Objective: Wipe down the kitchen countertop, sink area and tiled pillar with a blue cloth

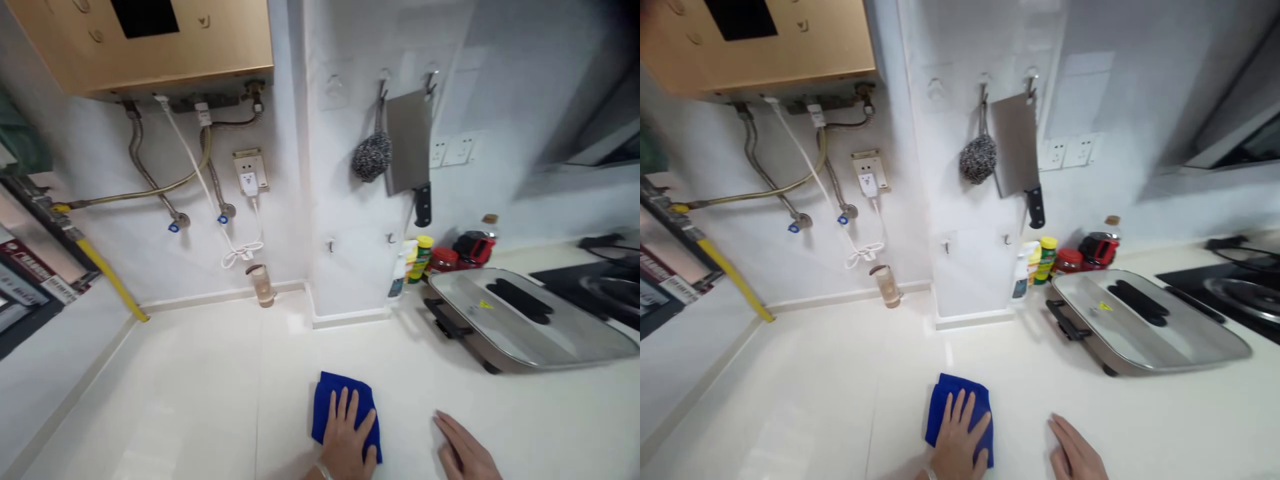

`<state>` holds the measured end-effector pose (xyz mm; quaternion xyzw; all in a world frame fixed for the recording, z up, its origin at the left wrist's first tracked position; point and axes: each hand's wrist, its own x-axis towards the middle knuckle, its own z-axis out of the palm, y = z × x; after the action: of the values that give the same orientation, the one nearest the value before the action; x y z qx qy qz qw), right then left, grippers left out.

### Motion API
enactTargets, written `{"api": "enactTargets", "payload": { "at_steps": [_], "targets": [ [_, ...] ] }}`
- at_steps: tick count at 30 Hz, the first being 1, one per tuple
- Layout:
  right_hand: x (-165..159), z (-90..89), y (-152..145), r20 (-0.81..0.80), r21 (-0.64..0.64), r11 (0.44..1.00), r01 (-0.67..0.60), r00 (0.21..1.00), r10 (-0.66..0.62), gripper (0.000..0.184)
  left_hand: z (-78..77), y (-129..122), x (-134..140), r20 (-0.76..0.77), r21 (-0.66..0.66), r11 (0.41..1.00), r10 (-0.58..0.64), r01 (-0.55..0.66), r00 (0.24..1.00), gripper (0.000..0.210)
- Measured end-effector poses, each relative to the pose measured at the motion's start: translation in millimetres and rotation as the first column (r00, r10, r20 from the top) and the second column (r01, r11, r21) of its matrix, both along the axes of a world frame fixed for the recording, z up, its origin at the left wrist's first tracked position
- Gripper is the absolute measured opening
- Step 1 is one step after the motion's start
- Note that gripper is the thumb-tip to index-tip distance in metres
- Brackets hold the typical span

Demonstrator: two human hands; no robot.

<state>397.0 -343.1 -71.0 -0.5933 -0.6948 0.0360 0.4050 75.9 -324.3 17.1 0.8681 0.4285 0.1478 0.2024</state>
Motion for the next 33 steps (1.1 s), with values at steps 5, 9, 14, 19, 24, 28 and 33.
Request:
{"api": "enactTargets", "payload": {
  "at_steps": [5,9,14,19,24,28,33],
  "targets": [
    [-5.7,5.5,-3.2,0.049,-0.036,0.998,0.051,0.998,-0.049,0.042,-2.2,-4.9,13.2,-0.025,0.03,0.998,-0.058,0.058,0.998,0.072],
    [-16.0,10.1,-2.4,0.066,0.007,0.997,0.079,0.995,-0.079,0.041,-5.1,18.2,-31.5,-0.066,0.147,0.989,0.008,0.002,0.998,0.065],
    [-99.8,35.1,9.6,0.066,-0.013,1.0,0.012,0.998,-0.011,0.048,-15.7,50.5,-107.4,-0.075,0.267,0.865,0.459,-0.426,0.885,0.054],
    [-205.3,74.6,24.4,0.204,-0.236,0.941,-0.241,0.935,0.29,0.061,-24.2,55.1,-138.7,-0.069,0.316,0.734,0.65,-0.601,0.757,0.054],
    [-213.9,96.6,28.3,0.192,-0.423,0.842,-0.335,0.875,0.444,0.064,-30.1,55.7,-142.8,-0.073,0.352,0.709,0.671,-0.611,0.738,0.058],
    [-165.4,98.6,21.0,0.136,-0.442,0.812,-0.381,0.867,0.48,0.069,-33.0,63.1,-146.4,-0.107,0.316,0.73,0.662,-0.606,0.742,0.063],
    [-71.5,85.4,9.4,0.204,-0.413,0.899,-0.147,0.947,0.249,0.066,-32.3,71.1,-146.0,-0.151,0.243,0.738,0.67,-0.63,0.727,0.072]
  ]
}}
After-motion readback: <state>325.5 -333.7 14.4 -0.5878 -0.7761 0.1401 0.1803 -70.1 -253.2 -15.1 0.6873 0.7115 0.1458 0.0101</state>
